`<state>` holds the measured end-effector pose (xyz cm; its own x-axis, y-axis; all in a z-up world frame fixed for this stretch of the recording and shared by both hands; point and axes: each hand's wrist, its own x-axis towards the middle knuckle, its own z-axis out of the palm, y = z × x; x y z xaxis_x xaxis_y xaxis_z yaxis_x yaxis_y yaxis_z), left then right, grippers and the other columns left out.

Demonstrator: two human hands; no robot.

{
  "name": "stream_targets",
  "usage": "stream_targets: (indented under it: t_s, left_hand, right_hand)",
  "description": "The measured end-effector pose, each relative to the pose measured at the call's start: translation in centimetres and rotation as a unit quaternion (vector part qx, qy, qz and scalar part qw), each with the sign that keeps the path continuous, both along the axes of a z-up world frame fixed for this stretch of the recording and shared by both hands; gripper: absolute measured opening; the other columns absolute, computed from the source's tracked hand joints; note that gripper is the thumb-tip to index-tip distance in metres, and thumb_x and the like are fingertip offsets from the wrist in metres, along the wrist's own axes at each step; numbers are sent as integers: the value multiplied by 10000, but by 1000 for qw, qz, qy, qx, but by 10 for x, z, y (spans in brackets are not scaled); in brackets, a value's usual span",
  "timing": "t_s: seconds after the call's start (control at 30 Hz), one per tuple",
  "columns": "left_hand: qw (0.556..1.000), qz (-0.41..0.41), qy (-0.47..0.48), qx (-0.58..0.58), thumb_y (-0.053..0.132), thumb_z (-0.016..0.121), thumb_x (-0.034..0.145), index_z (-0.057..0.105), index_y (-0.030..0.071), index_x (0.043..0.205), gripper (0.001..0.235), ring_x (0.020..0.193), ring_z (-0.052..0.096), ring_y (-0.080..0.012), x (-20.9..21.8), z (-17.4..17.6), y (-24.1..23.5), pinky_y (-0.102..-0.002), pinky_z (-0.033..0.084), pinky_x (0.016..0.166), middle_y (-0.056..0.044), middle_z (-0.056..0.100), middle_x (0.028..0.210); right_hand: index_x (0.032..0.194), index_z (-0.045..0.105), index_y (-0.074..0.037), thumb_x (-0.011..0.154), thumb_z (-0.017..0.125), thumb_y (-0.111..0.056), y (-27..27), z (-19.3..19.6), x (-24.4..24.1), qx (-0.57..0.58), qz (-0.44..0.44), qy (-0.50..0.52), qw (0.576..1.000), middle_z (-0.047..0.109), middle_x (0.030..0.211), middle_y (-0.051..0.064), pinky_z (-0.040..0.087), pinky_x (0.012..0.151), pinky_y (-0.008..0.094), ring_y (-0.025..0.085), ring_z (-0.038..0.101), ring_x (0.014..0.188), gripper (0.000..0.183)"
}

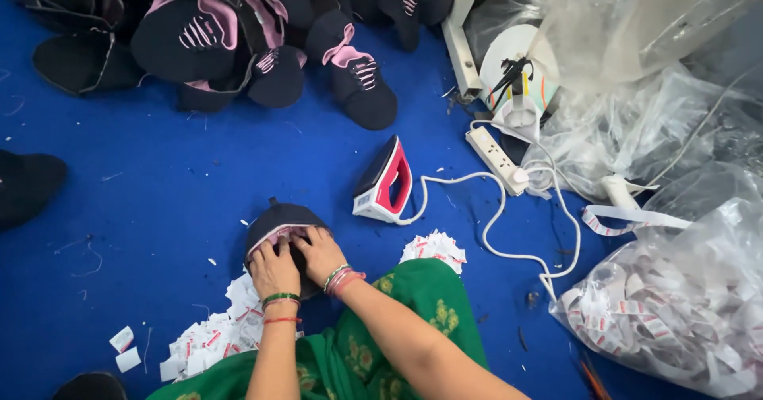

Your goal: Ironing and applying labels to shoe upper components.

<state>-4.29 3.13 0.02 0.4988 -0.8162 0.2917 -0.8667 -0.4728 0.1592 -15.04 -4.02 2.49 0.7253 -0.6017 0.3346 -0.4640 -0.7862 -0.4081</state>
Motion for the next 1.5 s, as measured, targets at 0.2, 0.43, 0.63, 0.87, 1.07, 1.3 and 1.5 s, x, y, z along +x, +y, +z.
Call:
stream_targets:
  t_s: [0.2,0.43,0.63,0.87,1.07,1.3,1.5]
  left_hand:
    - [999,-1,-37,-17,223,524,936,663,200,1340,429,1151,583,-300,-6,-16,4,-421,498,929,-107,595,1318]
    - [999,-2,-42,-1,225,507,901,606,232,1381,490,1200,564,-278,-10,-22,12,-399,500,967,-72,565,1398]
    - [998,10,-29,45,214,491,942,586,251,1413,482,1234,543,-269,-12,-16,13,-401,473,1027,-66,537,1449]
    - [999,3,41,-3,213,538,894,608,272,1375,490,1358,490,-348,-7,-47,13,-489,401,1116,-101,529,1484]
    - [978,6,148,-144,52,594,850,591,108,1416,569,1249,556,-397,4,-25,18,-482,422,1111,-151,604,1369]
    - [971,5,163,-172,24,567,870,648,110,1362,506,1191,562,-385,1,9,22,-464,453,1054,-144,612,1352]
    - [993,-9,86,-85,123,587,873,695,136,1308,448,1211,527,-365,-5,5,18,-469,452,1027,-131,569,1345]
  right_hand:
    - [1292,654,-12,869,583,-133,5,-12,-2,-79,17,20,997,565,1286,212,466,1067,486,417,533,1224,445]
    - [1308,653,-13,904,572,-141,3,-4,0,-69,11,29,997,555,1366,215,494,1026,468,407,522,1282,432]
    - [1371,629,-46,845,600,-127,4,-6,-11,-13,36,3,999,527,1422,219,444,1109,495,437,497,1310,533]
    - [1364,603,-57,777,623,-79,-8,-32,-8,35,63,49,996,528,1411,239,399,1121,513,461,489,1300,587]
    - [1313,652,-81,822,593,-9,-2,-24,-4,11,42,2,999,550,1361,209,425,1127,498,428,507,1306,500]
    - [1301,668,-92,774,591,17,1,-5,0,19,15,19,1000,559,1342,196,418,1120,484,418,505,1291,543]
    - [1327,637,-76,779,596,9,-1,-14,0,4,11,13,1000,554,1349,211,406,1136,495,424,504,1285,556]
